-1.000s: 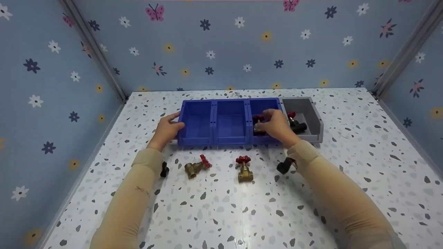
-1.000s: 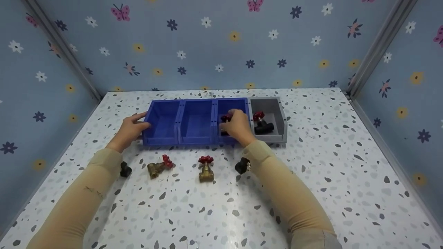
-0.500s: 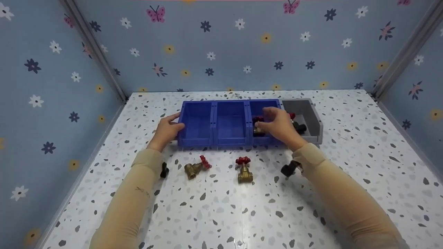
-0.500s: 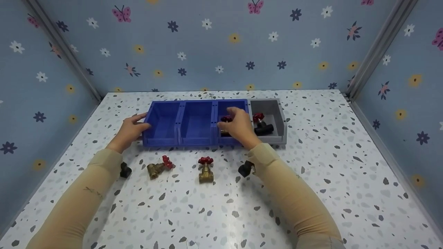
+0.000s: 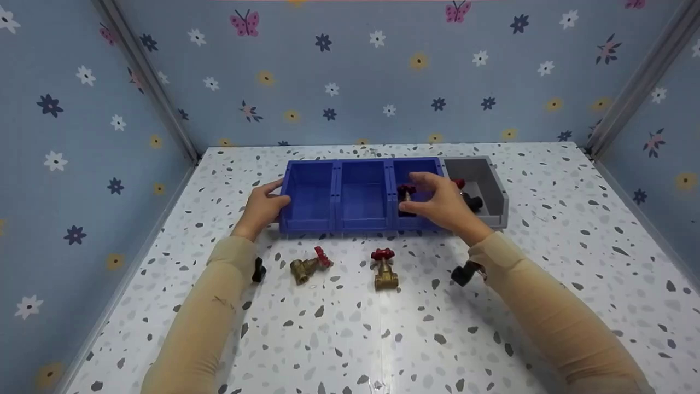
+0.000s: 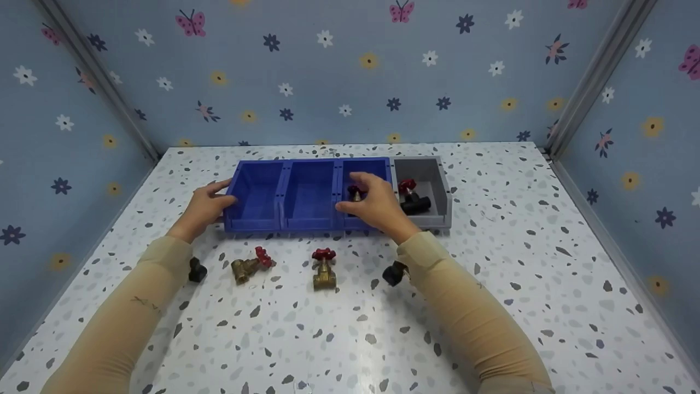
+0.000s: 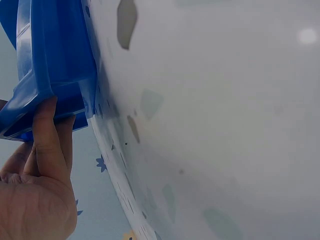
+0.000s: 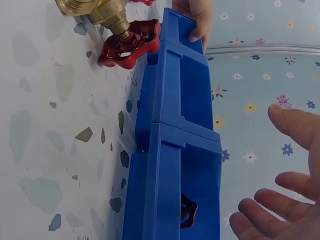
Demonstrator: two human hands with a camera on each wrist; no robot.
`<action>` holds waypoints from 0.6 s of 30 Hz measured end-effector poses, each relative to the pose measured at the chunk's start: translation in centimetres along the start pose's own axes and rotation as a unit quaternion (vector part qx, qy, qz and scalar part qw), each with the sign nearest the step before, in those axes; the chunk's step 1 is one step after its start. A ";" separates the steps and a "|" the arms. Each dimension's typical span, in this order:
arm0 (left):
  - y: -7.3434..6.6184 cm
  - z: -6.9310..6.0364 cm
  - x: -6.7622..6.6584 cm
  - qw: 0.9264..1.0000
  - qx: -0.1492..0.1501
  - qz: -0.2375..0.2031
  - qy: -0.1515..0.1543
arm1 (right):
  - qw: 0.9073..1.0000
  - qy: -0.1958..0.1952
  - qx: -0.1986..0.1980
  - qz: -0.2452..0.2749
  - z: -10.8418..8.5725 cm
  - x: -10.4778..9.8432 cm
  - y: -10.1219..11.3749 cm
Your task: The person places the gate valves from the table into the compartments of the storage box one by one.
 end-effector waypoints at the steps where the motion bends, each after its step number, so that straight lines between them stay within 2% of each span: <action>1: 0.0 0.0 0.0 1.000 0.000 0.002 -0.001 | 1.000 0.002 -0.003 -0.003 -0.1 0.0 0.1; 8: 0.0 0.0 0.0 1.000 0.002 -0.001 -0.001 | 0.999 0.015 -0.036 -0.016 -0.9 0.6 0.8; 18: -0.2 -0.1 0.1 1.000 0.004 -0.007 -0.001 | 0.996 0.052 -0.053 -0.043 -2.4 1.9 1.2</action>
Point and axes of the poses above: each hand's wrist, its own z-axis towards the middle knuckle, its own x-axis out of the palm, y = z × x, the point moved 9 cm from there along z, towards the middle knuckle, and after that the axes turned 3 degrees about z, right-handed, at the moved point
